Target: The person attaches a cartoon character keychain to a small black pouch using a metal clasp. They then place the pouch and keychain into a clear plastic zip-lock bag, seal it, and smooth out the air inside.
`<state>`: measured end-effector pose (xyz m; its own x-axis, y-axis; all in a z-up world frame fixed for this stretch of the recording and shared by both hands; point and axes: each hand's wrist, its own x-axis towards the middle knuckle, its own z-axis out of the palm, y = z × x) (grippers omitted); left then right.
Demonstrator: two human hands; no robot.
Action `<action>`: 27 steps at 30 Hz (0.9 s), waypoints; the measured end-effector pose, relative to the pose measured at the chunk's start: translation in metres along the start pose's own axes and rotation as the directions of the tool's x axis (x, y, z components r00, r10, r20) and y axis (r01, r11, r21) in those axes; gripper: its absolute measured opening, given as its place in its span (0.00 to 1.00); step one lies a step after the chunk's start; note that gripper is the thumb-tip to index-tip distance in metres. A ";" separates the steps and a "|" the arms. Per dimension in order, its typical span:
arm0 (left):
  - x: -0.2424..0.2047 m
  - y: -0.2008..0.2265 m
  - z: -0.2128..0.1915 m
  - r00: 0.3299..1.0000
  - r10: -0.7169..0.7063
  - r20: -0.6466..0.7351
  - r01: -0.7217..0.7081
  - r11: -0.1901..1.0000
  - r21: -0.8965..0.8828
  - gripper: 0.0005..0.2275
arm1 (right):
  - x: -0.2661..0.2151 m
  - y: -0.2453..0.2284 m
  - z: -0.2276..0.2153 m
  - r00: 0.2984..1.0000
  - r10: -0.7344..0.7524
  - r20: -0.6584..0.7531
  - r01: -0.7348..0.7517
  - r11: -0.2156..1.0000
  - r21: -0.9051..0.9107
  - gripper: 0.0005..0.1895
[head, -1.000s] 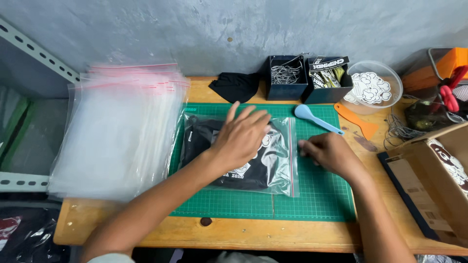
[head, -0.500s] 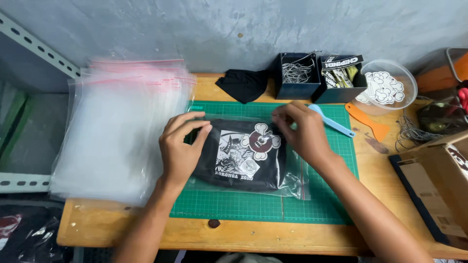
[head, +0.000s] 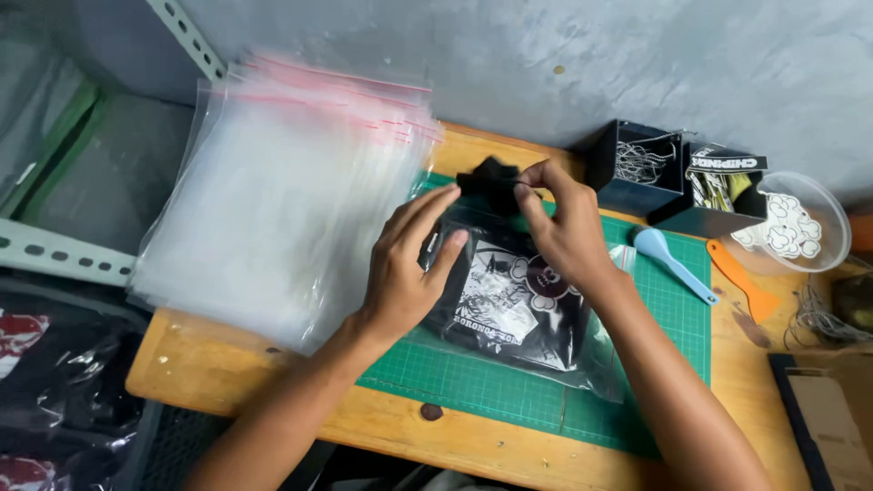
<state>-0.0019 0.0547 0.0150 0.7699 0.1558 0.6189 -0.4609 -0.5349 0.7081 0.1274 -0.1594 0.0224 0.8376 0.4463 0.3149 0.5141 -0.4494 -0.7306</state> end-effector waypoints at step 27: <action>0.000 -0.020 -0.039 0.769 -0.576 0.276 0.370 0.754 0.542 0.11 | -0.087 -0.078 0.048 0.873 -0.228 0.431 0.412 0.817 -0.403 0.45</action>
<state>-0.0099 0.0979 0.0135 0.9797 0.1989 -0.0257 0.1768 -0.7961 0.5788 0.0054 -0.1262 0.0231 0.5349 0.8255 0.1803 0.8396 -0.4953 -0.2230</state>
